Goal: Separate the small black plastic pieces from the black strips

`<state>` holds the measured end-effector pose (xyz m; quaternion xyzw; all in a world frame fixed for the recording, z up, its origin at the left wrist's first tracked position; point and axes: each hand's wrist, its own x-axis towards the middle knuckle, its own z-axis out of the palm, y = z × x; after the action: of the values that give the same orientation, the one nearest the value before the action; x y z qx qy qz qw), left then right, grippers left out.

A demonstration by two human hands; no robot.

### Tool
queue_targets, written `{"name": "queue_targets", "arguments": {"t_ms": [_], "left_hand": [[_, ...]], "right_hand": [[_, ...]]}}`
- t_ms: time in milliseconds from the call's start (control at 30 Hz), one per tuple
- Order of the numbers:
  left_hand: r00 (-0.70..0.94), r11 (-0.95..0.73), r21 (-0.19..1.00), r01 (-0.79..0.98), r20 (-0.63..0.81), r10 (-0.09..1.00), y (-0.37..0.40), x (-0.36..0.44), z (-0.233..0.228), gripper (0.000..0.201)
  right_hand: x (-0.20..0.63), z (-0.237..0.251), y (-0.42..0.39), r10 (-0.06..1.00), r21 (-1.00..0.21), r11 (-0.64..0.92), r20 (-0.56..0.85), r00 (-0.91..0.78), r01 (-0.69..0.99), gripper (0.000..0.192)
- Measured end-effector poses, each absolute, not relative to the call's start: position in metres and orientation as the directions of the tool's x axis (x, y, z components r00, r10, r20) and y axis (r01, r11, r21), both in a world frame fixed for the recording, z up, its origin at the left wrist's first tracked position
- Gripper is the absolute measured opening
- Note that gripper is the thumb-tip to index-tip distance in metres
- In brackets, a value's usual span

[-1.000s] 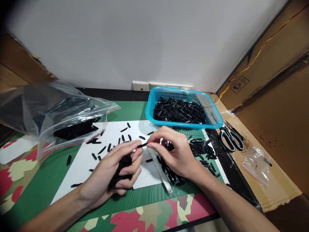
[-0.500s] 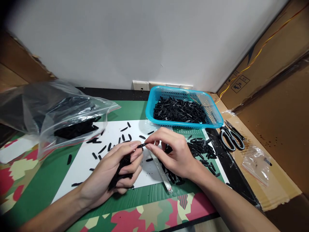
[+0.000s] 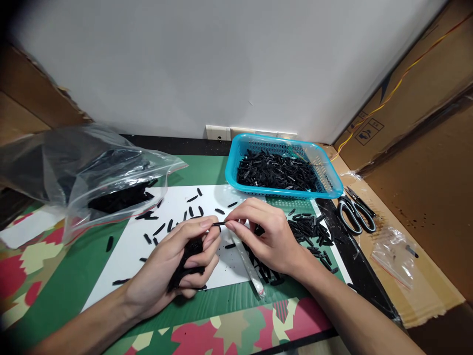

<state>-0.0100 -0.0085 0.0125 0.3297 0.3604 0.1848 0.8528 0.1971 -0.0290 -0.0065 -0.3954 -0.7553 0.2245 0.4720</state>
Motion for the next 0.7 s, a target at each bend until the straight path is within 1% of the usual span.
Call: {"name": "queue_targets", "arguments": {"t_ms": [133,233,267,333,367,400,467,500,533,567,600,633,700], "left_hand": [[0.667,0.715,0.695,-0.078,-0.496,0.556,-0.010,-0.010,0.012,0.034],[0.675,0.736,0.674,-0.066,-0.513,0.531,-0.011,-0.009,0.013,0.038],[0.680,0.739,0.671,-0.062,-0.514,0.524,-0.011,-0.009,0.013,0.038],[0.685,0.735,0.676,-0.055,-0.510,0.521,-0.011,-0.008,0.013,0.040],[0.681,0.729,0.683,-0.051,-0.509,0.526,-0.011,-0.008,0.013,0.040],[0.674,0.721,0.692,-0.045,-0.512,0.533,-0.011,-0.008,0.013,0.040],[0.653,0.705,0.709,-0.032,-0.520,0.552,-0.011,-0.008,0.013,0.038],[0.642,0.699,0.715,-0.025,-0.524,0.559,-0.010,-0.008,0.013,0.036],[0.633,0.696,0.718,-0.021,-0.529,0.565,-0.010,-0.007,0.014,0.035],[0.626,0.697,0.717,-0.018,-0.535,0.567,-0.010,-0.007,0.014,0.034],[0.619,0.702,0.712,-0.014,-0.545,0.566,-0.010,-0.006,0.014,0.034],[0.611,0.707,0.707,-0.010,-0.555,0.564,-0.010,-0.006,0.014,0.034],[0.596,0.712,0.702,0.001,-0.572,0.564,-0.010,-0.004,0.014,0.035]], "right_hand": [[0.194,-0.007,-0.030,0.804,-0.702,0.593,0.538,-0.252,0.395,0.010],[0.194,-0.006,-0.030,0.796,-0.673,0.601,0.552,-0.248,0.431,0.011],[0.197,-0.005,-0.029,0.780,-0.630,0.611,0.580,-0.234,0.479,0.011],[0.210,-0.001,-0.026,0.722,-0.482,0.599,0.670,-0.171,0.639,0.010],[0.219,0.001,-0.024,0.672,-0.384,0.556,0.729,-0.127,0.737,0.009],[0.229,0.002,-0.021,0.633,-0.326,0.469,0.772,-0.055,0.821,0.008],[0.251,0.005,-0.015,0.588,-0.307,0.259,0.802,0.103,0.916,0.006],[0.259,0.006,-0.012,0.585,-0.296,0.168,0.797,0.147,0.940,0.004],[0.265,0.006,-0.010,0.595,-0.292,0.119,0.786,0.167,0.949,0.006],[0.267,0.007,-0.009,0.615,-0.300,0.117,0.771,0.169,0.947,0.010],[0.266,0.007,-0.009,0.646,-0.329,0.157,0.747,0.155,0.931,0.011],[0.260,0.008,-0.011,0.683,-0.378,0.231,0.719,0.127,0.897,0.011],[0.238,0.010,-0.019,0.766,-0.518,0.399,0.642,0.036,0.757,0.006]]}}
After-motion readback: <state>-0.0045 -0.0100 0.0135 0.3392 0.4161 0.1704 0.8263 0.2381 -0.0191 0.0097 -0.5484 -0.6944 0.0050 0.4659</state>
